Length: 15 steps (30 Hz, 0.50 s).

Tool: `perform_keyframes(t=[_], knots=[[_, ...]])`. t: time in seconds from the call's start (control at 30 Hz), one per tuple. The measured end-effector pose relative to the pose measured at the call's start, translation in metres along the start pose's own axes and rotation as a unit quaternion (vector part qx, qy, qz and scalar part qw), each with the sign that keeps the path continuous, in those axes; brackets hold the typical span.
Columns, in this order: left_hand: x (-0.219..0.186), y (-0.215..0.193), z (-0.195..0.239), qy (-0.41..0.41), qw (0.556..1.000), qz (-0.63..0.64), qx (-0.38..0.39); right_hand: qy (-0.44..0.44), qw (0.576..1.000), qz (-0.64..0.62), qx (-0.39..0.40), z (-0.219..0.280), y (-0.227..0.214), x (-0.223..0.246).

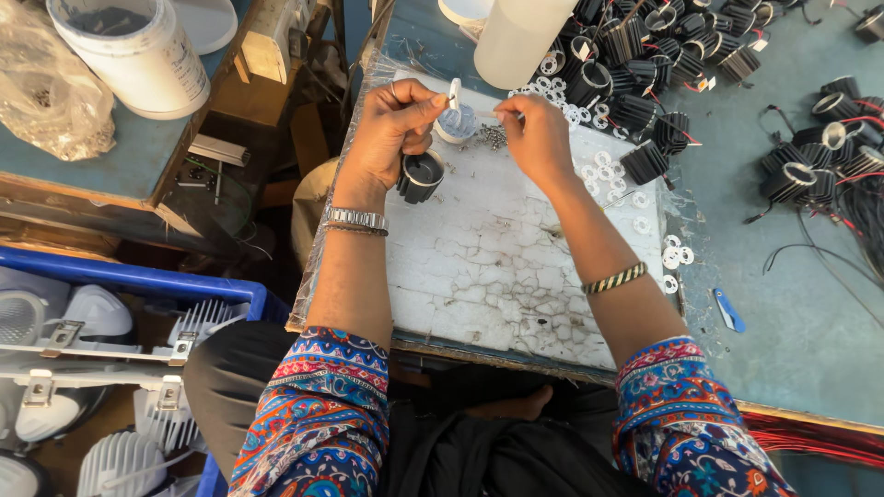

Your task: The person assembles LED light components by placing a circuit board into a metal heat sink, securing it using an electric screwdriver, and then attaching a white plastic cover piece over the assembly.

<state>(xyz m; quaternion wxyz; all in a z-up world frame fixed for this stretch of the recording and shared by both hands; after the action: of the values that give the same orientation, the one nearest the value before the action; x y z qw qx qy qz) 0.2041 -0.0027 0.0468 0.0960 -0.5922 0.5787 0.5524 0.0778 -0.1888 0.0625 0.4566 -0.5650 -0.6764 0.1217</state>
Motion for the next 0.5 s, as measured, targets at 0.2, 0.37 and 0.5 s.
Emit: perform_keyframes(t=[0.2,0.37,0.5], knots=[[0.003,-0.001,-0.002,0.000,1.000,-0.001,0.006,-0.151,0.978,0.136,0.037,-0.024,0.004,0.022],[0.004,-0.001,-0.001,-0.003,1.000,-0.008,-0.001,-0.153,0.965,0.190,0.095,-0.037,0.013,0.017],[0.005,0.002,-0.001,-0.004,1.000,0.001,0.019,-0.142,0.956,0.214,0.140,-0.041,0.015,0.011]])
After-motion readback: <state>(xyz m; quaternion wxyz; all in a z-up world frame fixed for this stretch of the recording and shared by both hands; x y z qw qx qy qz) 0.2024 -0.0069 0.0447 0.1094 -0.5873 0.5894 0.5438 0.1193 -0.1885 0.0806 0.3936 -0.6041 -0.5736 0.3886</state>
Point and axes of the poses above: each hand's wrist, its own z-axis away from the middle knuckle, its own y-axis out of the palm, x = y × z, the point moved 5 cm from there along -z, towards the middle knuckle, and after that the axes turned 4 degrees about -z, right-handed, at the moved point
